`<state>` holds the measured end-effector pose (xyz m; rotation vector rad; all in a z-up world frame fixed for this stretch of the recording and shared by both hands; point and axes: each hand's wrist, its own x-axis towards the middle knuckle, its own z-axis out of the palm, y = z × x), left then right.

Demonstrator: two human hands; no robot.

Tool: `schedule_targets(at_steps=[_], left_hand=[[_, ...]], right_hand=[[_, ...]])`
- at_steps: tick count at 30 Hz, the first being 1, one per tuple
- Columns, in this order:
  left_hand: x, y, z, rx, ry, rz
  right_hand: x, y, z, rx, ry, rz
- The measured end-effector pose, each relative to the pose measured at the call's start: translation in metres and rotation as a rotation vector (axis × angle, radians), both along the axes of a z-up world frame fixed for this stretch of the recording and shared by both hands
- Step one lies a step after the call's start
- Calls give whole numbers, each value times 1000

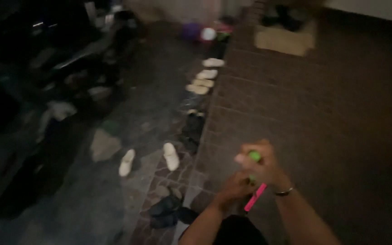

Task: The person sweeps a tiled floor using a pink and green broom. The camera wearer moves back and forth across the entryway area, sweeping around scattered shoes and a cardboard box.

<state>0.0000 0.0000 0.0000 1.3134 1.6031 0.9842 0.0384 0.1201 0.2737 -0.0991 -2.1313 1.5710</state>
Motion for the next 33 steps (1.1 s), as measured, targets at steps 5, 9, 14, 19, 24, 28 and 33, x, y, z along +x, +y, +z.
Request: schedule_targets(at_steps=[5,9,14,19,24,28,33], left_hand=[[48,24,29,297,-189,-88],[58,16,-28,52,281,-107],[48,18,-68,-126,605,-158],[53,48,-59,-284,750,-159],[108,107,14,-55,708,-442],[204,160,53,178,437,-621],[303,214,61,376,307,-660]], right_hand=[[114,-10,-14,-41,-4,-94],[188,-33,-33,-187,121,-128],[239,-56,-70,-357,167,-247],[292,-51,-109,-578,10,-480],[352,-36,-80,-366,227,-641],[382,-2,-19,-72,418,-858],[394,28,34,74,221,-932]])
